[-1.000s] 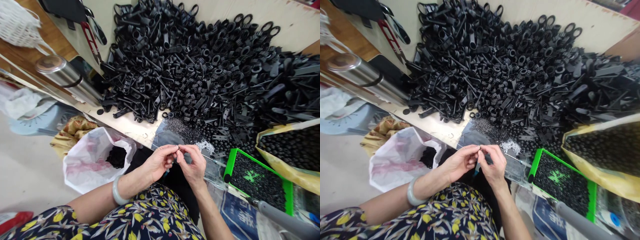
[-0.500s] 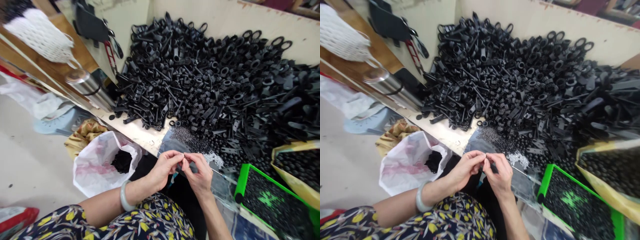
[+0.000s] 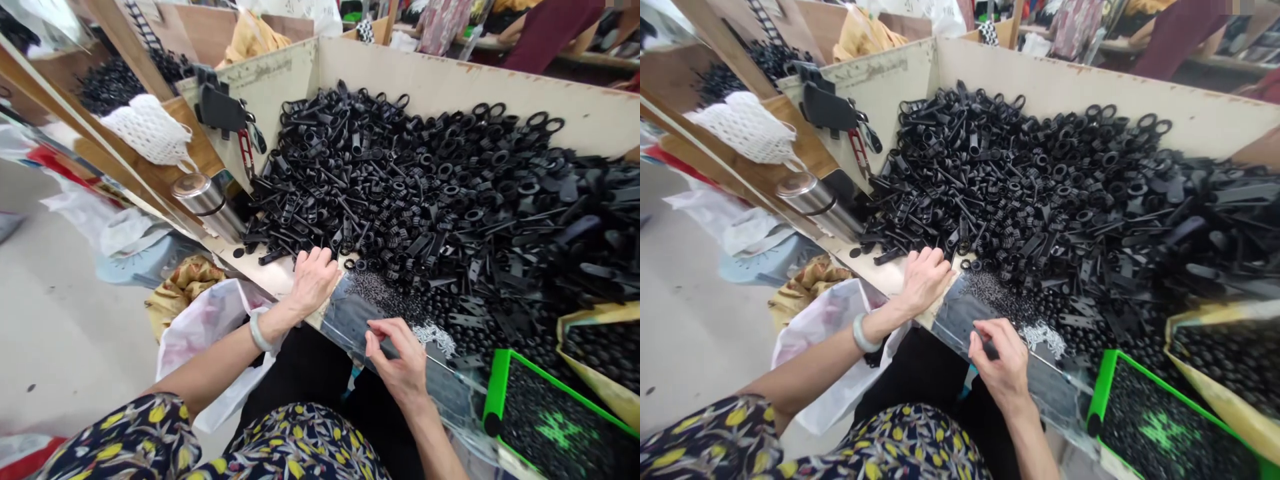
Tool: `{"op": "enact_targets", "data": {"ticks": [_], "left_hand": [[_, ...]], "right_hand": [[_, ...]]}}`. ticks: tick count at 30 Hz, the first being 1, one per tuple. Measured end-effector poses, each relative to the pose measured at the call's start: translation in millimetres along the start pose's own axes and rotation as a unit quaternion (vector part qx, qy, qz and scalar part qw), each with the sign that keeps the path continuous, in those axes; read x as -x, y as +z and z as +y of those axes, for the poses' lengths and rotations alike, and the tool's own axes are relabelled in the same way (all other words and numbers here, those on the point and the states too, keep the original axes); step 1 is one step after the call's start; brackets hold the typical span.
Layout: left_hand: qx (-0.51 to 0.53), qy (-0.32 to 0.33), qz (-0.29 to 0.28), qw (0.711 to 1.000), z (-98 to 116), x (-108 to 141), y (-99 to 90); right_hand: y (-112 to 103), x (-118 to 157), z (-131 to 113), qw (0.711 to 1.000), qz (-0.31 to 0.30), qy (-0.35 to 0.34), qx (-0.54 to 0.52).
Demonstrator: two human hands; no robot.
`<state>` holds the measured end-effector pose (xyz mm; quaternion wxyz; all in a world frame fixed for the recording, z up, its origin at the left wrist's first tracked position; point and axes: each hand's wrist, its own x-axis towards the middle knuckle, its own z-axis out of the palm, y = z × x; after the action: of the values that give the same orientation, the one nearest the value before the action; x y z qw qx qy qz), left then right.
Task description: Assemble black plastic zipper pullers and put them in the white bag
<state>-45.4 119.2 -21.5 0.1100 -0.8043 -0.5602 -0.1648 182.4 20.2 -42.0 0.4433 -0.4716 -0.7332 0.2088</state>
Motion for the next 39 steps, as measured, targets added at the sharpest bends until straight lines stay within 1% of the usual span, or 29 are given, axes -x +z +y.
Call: {"op": "enact_targets", "data": {"ticks": [3,4,6,7,9,11,13,16,18,23,25,27,29,30,31,32,33,36,37,38,39], "left_hand": [[0.007,-0.015,0.038,0.999,9.2,8.5,-6.6],[0.018,-0.021,0.047,0.999,12.9,15.3,-10.4],[0.042,-0.022,0.045,0.998,21.5,33.3,-17.5],[0.054,-0.016,0.033,0.998,26.2,43.6,-20.1],[0.081,-0.009,-0.008,0.997,35.5,64.6,-22.2],[0.122,-0.018,-0.049,0.991,42.4,82.1,-20.4],[0.183,-0.045,-0.058,0.980,45.2,91.9,-16.4],[0.260,-0.125,-0.039,0.957,42.6,88.5,-9.5],[0.265,-0.170,-0.046,0.948,40.0,76.4,-6.3],[0.192,-0.191,-0.098,0.957,43.2,43.4,-6.7],[0.202,-0.204,-0.107,0.952,46.2,37.6,-8.3],[0.253,-0.224,-0.112,0.934,47.7,36.7,-9.6],[0.325,-0.252,-0.114,0.904,47.8,39.2,-11.4],[0.363,-0.268,-0.117,0.885,47.7,41.0,-13.0],[0.405,-0.285,-0.119,0.861,47.9,42.9,-15.1],[0.454,-0.301,-0.122,0.830,48.7,44.7,-17.7],[0.511,-0.318,-0.129,0.788,50.3,46.4,-20.6],[0.670,-0.357,-0.164,0.630,60.4,51.5,-29.1],[0.702,-0.366,-0.174,0.586,65.1,53.7,-31.0],[0.723,-0.374,-0.178,0.553,70.0,56.4,-32.4],[0.737,-0.381,-0.178,0.529,74.9,59.4,-33.3]], "right_hand": [[-3.2,4.8,-2.2,1.000,0.002,0.017,0.000],[-4.6,6.7,-2.5,1.000,-0.001,0.022,-0.003],[-6.7,10.5,-2.8,0.999,-0.009,0.030,-0.010],[-7.3,12.3,-2.9,0.999,-0.013,0.032,-0.013],[-7.1,15.3,-2.8,0.999,-0.019,0.036,-0.017],[-6.1,18.0,-2.6,0.999,-0.023,0.039,-0.020],[-5.1,20.5,-2.4,0.999,-0.023,0.041,-0.023],[-4.8,24.0,-1.6,0.999,-0.020,0.040,-0.022],[-5.2,25.4,-1.0,0.999,-0.021,0.039,-0.020],[-5.2,24.0,0.1,0.999,-0.019,0.035,-0.018],[-5.0,23.0,0.6,0.999,-0.018,0.029,-0.021],[-5.3,22.3,1.5,0.999,-0.019,0.027,-0.025],[-6.3,21.0,2.1,0.999,-0.019,0.030,-0.026],[-6.8,19.7,2.0,0.999,-0.018,0.031,-0.027],[-7.3,17.9,1.4,0.999,-0.018,0.031,-0.029],[-7.7,15.5,0.3,0.999,-0.016,0.031,-0.030],[-7.9,12.7,-1.2,0.999,-0.013,0.030,-0.032],[-7.4,3.8,-6.5,0.999,-0.003,0.024,-0.032],[-6.9,1.8,-7.7,0.999,0.000,0.020,-0.029],[-6.4,0.6,-8.4,0.999,0.000,0.018,-0.026],[-5.9,0.5,-8.4,1.000,-0.001,0.016,-0.023]]}}
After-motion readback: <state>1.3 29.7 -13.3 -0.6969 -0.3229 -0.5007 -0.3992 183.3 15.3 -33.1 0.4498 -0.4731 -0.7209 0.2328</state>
